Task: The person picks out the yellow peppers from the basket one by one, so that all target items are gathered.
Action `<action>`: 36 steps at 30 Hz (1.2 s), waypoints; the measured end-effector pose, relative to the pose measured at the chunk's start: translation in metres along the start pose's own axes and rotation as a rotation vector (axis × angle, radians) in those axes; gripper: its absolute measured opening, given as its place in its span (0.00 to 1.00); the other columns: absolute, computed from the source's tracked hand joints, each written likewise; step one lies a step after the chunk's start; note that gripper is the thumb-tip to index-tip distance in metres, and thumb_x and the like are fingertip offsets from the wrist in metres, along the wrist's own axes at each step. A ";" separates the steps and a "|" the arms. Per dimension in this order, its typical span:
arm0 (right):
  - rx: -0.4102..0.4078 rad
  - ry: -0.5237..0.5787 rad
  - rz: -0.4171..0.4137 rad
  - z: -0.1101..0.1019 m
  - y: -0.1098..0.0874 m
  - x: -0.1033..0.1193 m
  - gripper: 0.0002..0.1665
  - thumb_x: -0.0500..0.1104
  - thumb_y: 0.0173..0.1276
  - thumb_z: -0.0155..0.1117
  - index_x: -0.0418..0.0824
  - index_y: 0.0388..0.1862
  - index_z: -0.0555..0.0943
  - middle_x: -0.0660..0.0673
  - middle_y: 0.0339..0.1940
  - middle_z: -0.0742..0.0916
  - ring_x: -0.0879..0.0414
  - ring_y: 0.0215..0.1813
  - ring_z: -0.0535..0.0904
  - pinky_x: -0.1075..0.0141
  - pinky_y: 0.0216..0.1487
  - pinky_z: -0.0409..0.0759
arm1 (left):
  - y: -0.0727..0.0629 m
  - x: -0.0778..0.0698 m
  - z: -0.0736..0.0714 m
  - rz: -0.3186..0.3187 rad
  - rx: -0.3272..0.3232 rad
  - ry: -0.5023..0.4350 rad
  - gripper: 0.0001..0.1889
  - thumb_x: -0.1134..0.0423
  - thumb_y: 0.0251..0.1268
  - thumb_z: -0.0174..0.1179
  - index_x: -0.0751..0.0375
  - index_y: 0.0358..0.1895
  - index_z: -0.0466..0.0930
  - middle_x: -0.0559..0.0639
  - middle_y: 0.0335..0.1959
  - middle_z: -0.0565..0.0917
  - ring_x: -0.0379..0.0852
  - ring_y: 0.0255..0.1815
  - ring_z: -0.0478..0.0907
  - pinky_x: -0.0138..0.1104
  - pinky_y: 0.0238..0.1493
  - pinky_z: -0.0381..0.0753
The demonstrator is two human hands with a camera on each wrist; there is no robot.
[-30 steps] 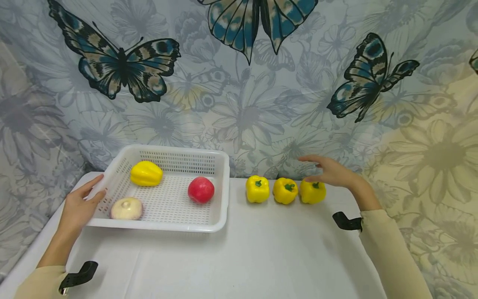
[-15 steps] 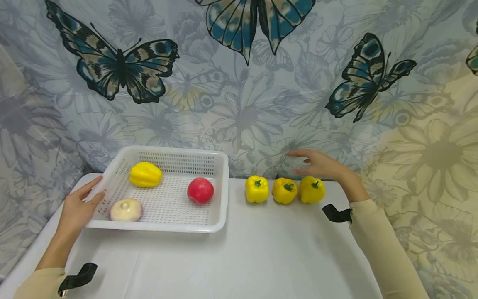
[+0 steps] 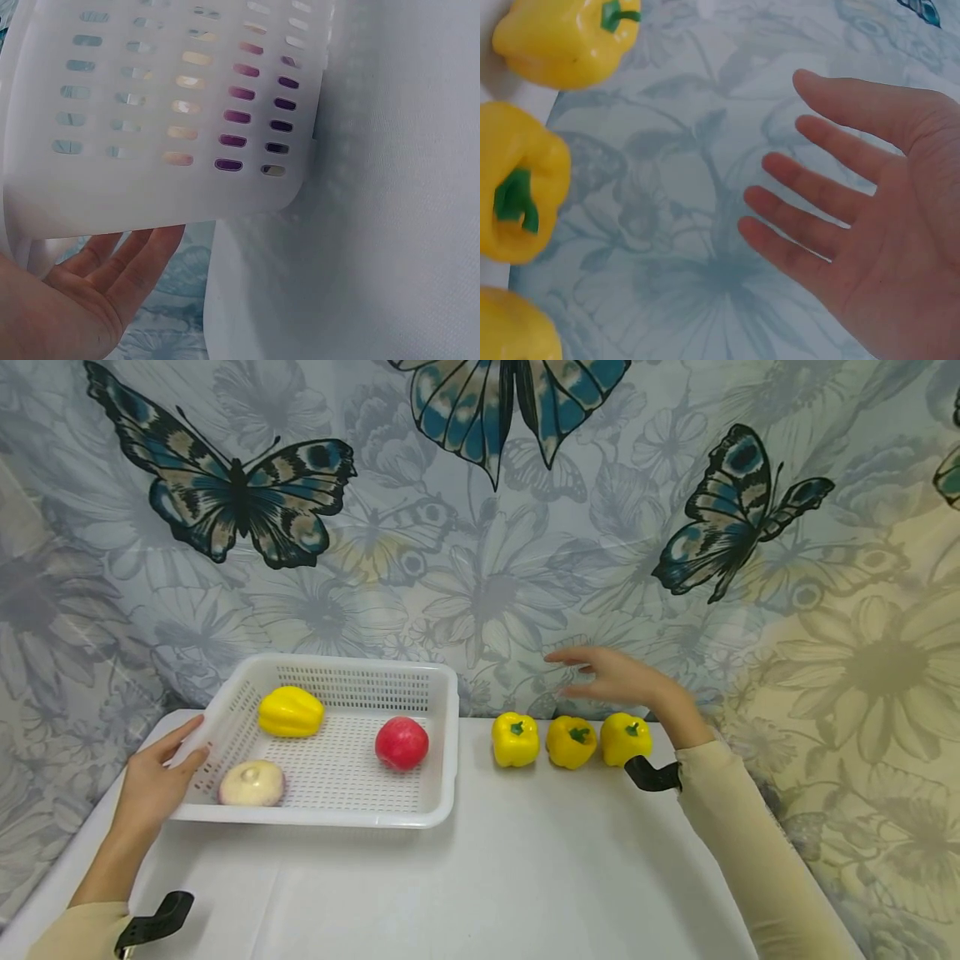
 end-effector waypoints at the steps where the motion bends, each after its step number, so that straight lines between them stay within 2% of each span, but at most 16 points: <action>1: 0.001 0.005 -0.001 0.001 0.002 0.002 0.32 0.40 0.70 0.64 0.35 0.71 0.69 0.37 0.70 0.73 0.37 0.69 0.67 0.42 0.66 0.65 | 0.000 0.000 0.000 0.005 0.001 0.006 0.30 0.51 0.76 0.48 0.48 0.77 0.55 0.69 0.73 0.61 0.70 0.62 0.70 0.45 0.38 0.79; 5: 0.010 0.009 -0.030 0.007 0.013 0.009 0.32 0.40 0.69 0.64 0.34 0.70 0.70 0.37 0.69 0.74 0.37 0.68 0.69 0.43 0.65 0.68 | -0.004 -0.005 0.000 0.024 0.018 -0.023 0.30 0.54 0.76 0.48 0.54 0.77 0.54 0.72 0.72 0.60 0.75 0.62 0.69 0.43 0.38 0.77; 12: 0.036 0.044 -0.055 0.018 0.031 0.029 0.32 0.42 0.70 0.64 0.35 0.70 0.69 0.37 0.69 0.75 0.39 0.68 0.70 0.44 0.64 0.69 | -0.006 -0.008 0.000 0.017 0.016 -0.019 0.29 0.55 0.77 0.48 0.54 0.77 0.54 0.71 0.72 0.61 0.73 0.62 0.69 0.34 0.35 0.72; 16: 0.047 0.065 -0.080 0.027 0.041 0.039 0.31 0.42 0.70 0.64 0.35 0.69 0.70 0.36 0.68 0.75 0.37 0.67 0.71 0.45 0.64 0.69 | -0.007 -0.009 0.000 0.023 0.017 -0.022 0.29 0.55 0.77 0.48 0.54 0.77 0.54 0.71 0.72 0.61 0.73 0.62 0.69 0.34 0.35 0.73; 20: 0.042 0.042 -0.090 0.034 0.050 0.047 0.31 0.42 0.70 0.63 0.35 0.70 0.70 0.38 0.69 0.75 0.39 0.66 0.72 0.47 0.64 0.70 | -0.006 -0.010 0.000 0.025 0.018 -0.026 0.30 0.54 0.77 0.48 0.54 0.77 0.54 0.71 0.72 0.62 0.73 0.62 0.69 0.33 0.34 0.72; 26: 0.023 0.034 -0.110 0.044 0.066 0.062 0.31 0.43 0.71 0.63 0.36 0.70 0.69 0.40 0.69 0.75 0.42 0.65 0.74 0.50 0.63 0.72 | -0.007 -0.011 -0.002 0.026 0.014 -0.030 0.29 0.55 0.77 0.48 0.54 0.77 0.55 0.71 0.72 0.62 0.73 0.62 0.69 0.25 0.30 0.70; 32: 0.003 0.059 -0.144 0.054 0.080 0.075 0.30 0.40 0.71 0.63 0.35 0.70 0.69 0.37 0.68 0.75 0.43 0.63 0.75 0.53 0.62 0.74 | -0.008 -0.012 -0.002 0.034 0.010 -0.027 0.29 0.55 0.76 0.48 0.55 0.76 0.55 0.72 0.71 0.62 0.73 0.61 0.69 0.24 0.30 0.69; 36: 0.017 0.083 -0.150 0.060 0.092 0.082 0.30 0.41 0.71 0.62 0.35 0.70 0.69 0.38 0.69 0.75 0.43 0.63 0.75 0.53 0.62 0.74 | -0.007 -0.012 -0.003 0.033 0.009 -0.036 0.29 0.55 0.76 0.48 0.55 0.76 0.56 0.72 0.71 0.62 0.73 0.62 0.69 0.24 0.30 0.69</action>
Point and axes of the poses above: each hand's wrist, its own y-axis towards the middle knuckle, its own z-axis out of the palm, x = y × z, the point moved 4 cm from there along y, towards the middle knuckle
